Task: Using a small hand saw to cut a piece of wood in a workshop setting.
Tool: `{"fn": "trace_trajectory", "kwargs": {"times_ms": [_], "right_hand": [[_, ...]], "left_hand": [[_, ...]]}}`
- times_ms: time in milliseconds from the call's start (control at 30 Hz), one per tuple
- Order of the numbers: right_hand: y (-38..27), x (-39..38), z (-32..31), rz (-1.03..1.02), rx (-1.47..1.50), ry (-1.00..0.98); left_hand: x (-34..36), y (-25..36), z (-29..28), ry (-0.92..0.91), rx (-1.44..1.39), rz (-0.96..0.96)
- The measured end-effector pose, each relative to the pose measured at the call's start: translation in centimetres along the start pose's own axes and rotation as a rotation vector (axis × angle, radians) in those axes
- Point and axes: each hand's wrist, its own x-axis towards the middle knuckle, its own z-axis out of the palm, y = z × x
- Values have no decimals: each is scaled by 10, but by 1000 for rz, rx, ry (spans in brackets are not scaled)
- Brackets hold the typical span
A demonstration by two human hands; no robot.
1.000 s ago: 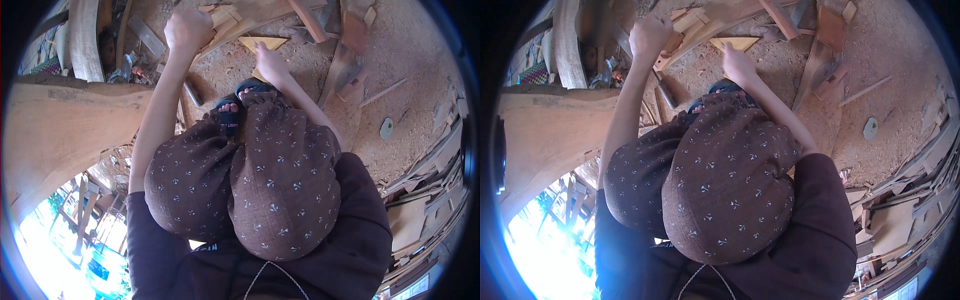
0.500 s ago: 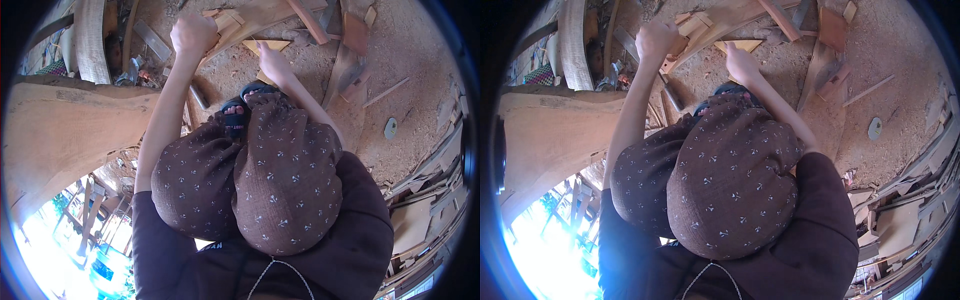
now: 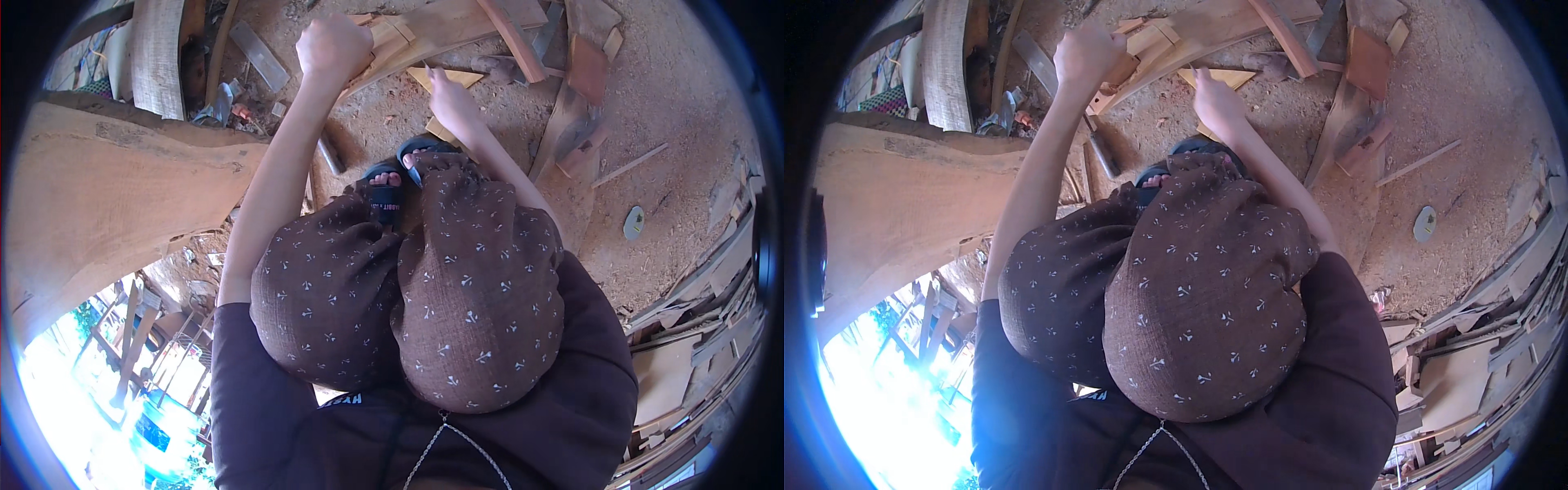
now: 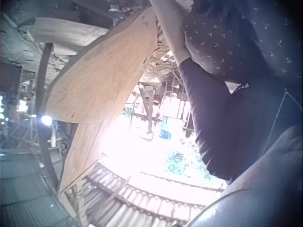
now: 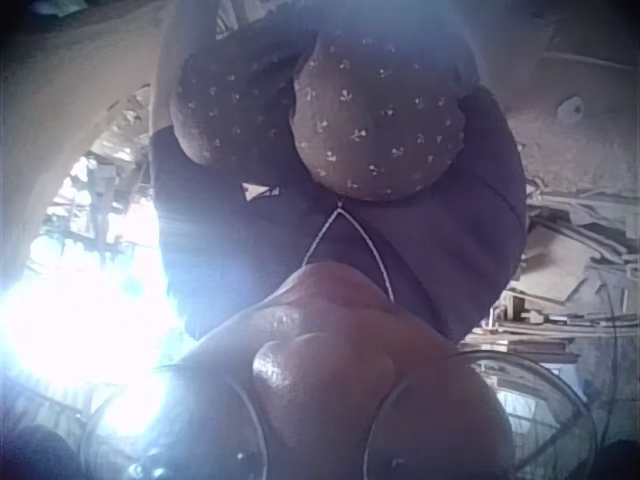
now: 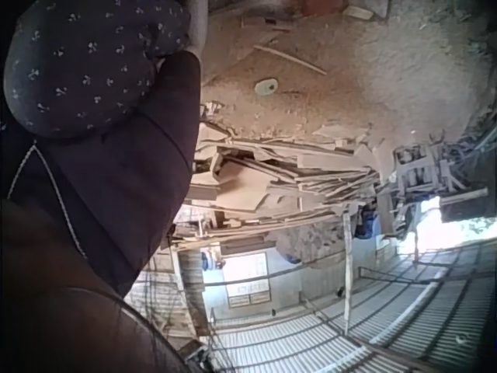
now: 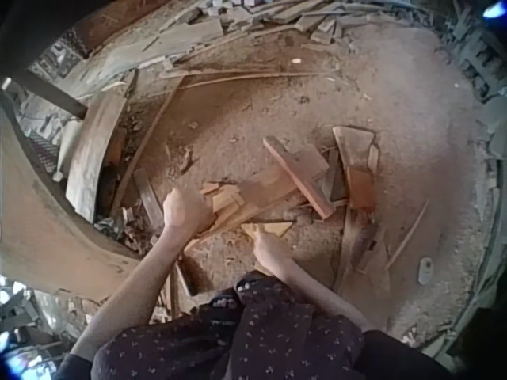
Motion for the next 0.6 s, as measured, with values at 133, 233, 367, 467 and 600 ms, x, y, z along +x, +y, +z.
{"fn": "trace_trajectory", "kwargs": {"times_ms": [133, 233, 367, 467, 600], "right_hand": [[-9, 11, 14, -44, 55, 27], [16, -25, 20, -34, -10, 0], [25, -39, 24, -67, -5, 58], [-8, -13, 12, -39, -33, 23], [-10, 8, 10, -28, -59, 44]], "left_hand": [[-3, -6, 4, 31, -23, -48], [-4, -11, 3, 8, -36, -68], [-3, -13, 6, 28, -65, -61], [-1, -16, 4, -13, 2, 10], [-1, -8, 2, -19, -32, -1]]}}
